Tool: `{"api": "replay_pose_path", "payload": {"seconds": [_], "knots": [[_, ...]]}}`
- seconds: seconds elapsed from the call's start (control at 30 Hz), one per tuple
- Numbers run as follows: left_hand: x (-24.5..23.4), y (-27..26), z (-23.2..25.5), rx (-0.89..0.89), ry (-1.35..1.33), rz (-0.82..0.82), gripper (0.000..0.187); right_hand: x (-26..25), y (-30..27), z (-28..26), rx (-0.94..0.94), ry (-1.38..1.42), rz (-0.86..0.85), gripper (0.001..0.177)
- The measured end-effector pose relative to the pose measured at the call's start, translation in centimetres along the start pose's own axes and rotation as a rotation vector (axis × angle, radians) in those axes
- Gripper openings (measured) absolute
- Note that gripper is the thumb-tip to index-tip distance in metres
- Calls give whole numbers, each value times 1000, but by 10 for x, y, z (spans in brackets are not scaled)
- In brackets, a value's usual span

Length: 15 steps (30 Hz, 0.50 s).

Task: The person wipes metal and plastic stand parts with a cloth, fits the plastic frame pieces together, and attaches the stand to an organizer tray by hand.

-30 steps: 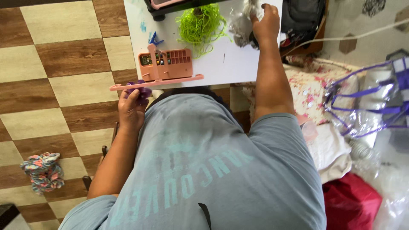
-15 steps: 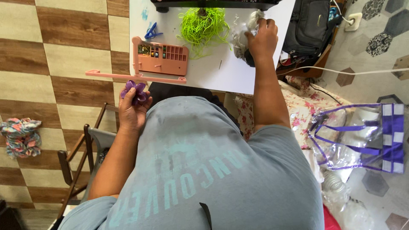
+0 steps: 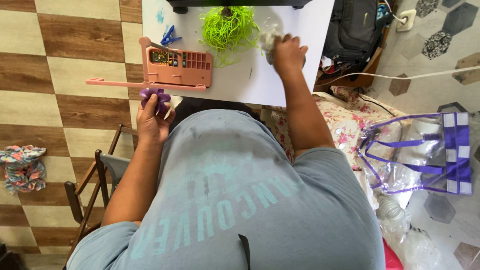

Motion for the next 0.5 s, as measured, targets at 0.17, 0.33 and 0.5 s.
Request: {"api": "replay_pose_path", "payload": {"seconds": [0.17, 0.33, 0.5], "knots": [[1, 3, -1, 32, 42, -95, 24, 36, -2, -2, -56, -170, -60, 39], [21, -1, 5, -18, 56, -219, 32, -11, -11, 10, -55, 298, 291, 28], [41, -16, 17, -154, 78, -285, 40, -119, -76, -29, -21, 571, 406, 25]]}}
Point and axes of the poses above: each hand's wrist, its own y-axis towards the middle knuckle, its own x-axis out of the palm, z = x × y, the point moved 8 cm from there along y, towards the middle knuckle, and after that the axes turned 8 degrees about -y, right-handed, at the moved point
